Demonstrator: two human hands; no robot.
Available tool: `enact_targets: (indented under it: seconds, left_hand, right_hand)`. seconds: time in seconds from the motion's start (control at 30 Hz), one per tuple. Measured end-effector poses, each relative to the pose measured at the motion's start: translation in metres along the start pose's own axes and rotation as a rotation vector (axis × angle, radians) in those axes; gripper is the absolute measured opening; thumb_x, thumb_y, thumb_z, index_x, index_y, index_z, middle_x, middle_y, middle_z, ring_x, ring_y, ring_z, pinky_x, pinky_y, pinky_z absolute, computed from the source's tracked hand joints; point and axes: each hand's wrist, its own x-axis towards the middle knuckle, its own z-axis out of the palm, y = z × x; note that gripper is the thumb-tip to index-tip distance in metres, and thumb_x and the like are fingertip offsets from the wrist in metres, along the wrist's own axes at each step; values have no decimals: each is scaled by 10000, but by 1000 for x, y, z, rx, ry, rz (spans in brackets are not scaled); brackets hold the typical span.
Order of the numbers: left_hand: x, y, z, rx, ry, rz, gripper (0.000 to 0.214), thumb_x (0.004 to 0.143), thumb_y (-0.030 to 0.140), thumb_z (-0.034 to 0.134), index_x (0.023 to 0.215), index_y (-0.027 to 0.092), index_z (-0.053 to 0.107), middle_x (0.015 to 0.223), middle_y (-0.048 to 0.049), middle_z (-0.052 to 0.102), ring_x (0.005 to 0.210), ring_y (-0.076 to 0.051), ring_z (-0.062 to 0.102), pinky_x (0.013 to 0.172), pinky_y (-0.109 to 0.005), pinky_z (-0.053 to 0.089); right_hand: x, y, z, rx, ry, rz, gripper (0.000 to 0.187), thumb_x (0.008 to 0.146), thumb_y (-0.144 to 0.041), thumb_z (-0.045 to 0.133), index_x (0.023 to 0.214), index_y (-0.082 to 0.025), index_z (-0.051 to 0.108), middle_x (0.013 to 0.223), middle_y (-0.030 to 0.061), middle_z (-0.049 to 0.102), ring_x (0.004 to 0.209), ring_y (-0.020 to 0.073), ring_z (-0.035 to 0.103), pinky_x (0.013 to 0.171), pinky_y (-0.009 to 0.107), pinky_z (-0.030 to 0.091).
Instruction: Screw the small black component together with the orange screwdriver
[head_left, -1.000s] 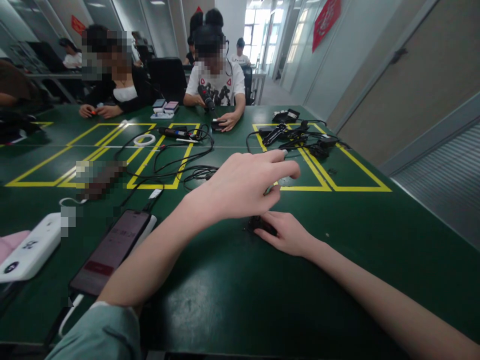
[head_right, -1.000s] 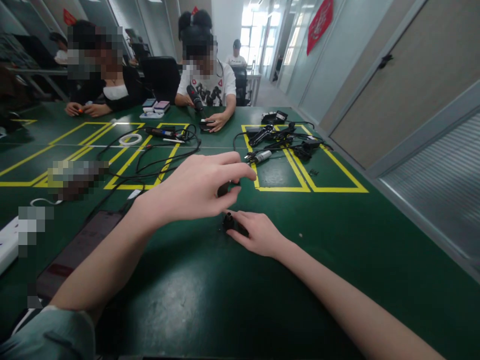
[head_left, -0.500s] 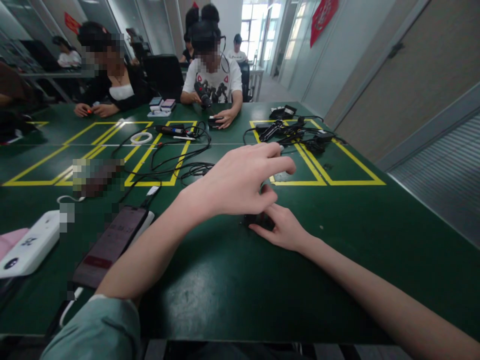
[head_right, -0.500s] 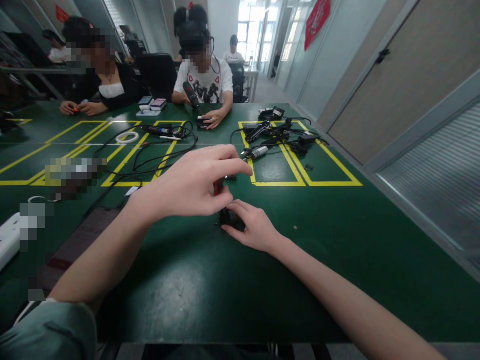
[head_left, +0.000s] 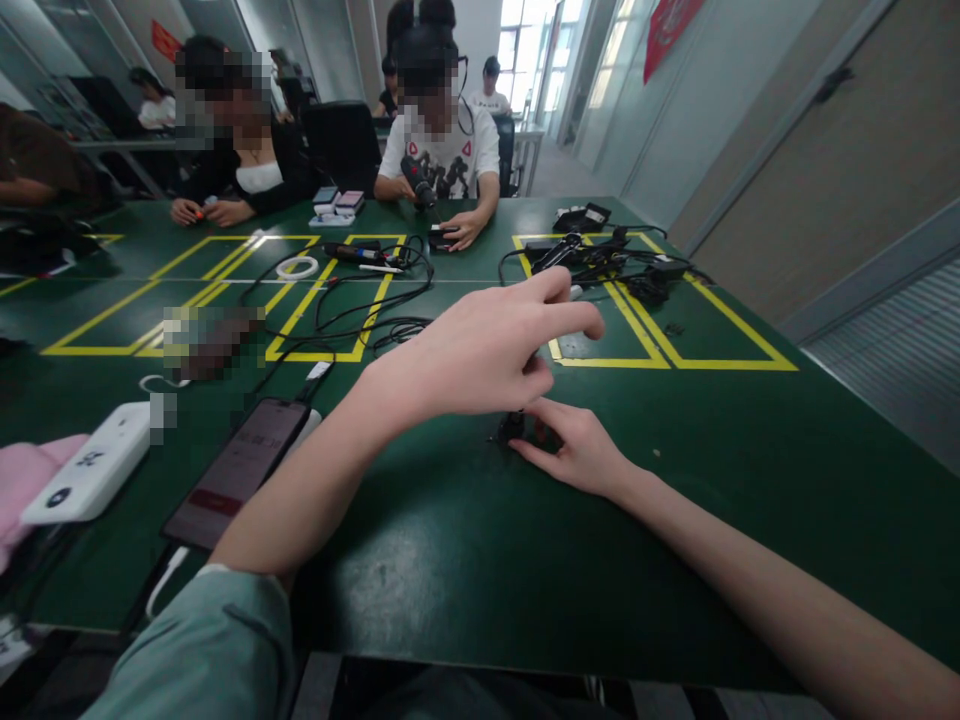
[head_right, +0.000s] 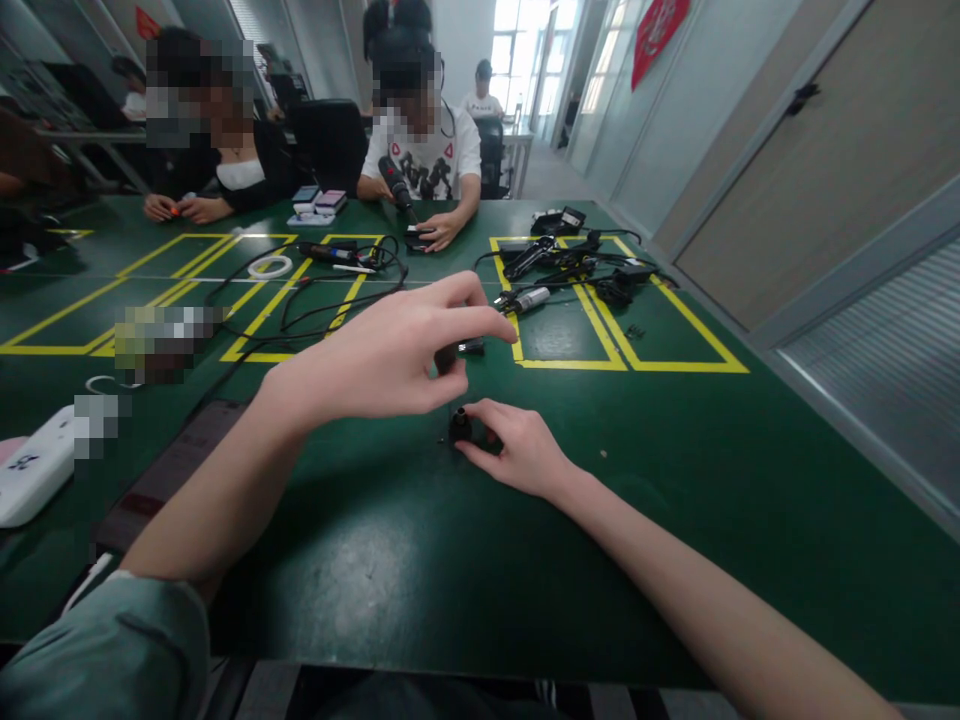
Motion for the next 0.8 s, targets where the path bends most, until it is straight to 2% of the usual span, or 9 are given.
enact_targets:
  seconds: [0.13, 0.37, 0.5, 0.7, 0.8]
  left_hand:
    - [0, 0, 1, 15, 20, -24, 404, 890, 109, 467, 1238, 214, 643, 1129, -86, 634, 913, -200, 624, 726, -305, 465]
    - [1, -9, 5, -66, 35, -1, 441, 896, 121, 463, 1300, 213, 613, 1204, -98, 631, 963, -201, 635, 775, -299, 479]
    - [3, -17, 9, -47, 69, -44, 424, 918, 137, 461, 1307, 220, 610, 1173, -90, 635, 976, -206, 639, 812, -313, 484]
    - [3, -31, 6, -65, 124, -70, 490, 836, 76, 480, 1287, 197, 630, 1106, -81, 652, 986, -210, 631, 830, -319, 481]
    - [2, -42, 10, -67, 50, -110, 477, 800, 95, 522, 1251, 176, 654, 1069, -78, 665, 909, -195, 626, 784, -290, 468]
  right_hand:
    - [1, 0, 1, 10, -44, 51, 280, 950, -414, 658, 1113, -190, 615, 844, 34, 689, 631, 164, 612, 601, 280, 456]
    - [3, 3, 2, 122, -114, 180, 295, 935, -402, 695, 1122, -179, 655, 667, -34, 588, 539, 142, 527, 553, 264, 407]
    - [5, 3, 0, 209, -140, 241, 324, 919, -384, 718, 1151, -163, 669, 620, -60, 527, 529, 130, 491, 532, 252, 379]
    - [6, 2, -3, 305, -183, 284, 352, 921, -385, 718, 1178, -149, 671, 608, -79, 489, 535, 109, 436, 528, 238, 328]
    - [8, 2, -5, 368, -203, 308, 376, 924, -419, 704, 1190, -155, 672, 605, -86, 461, 536, 105, 406, 528, 240, 308]
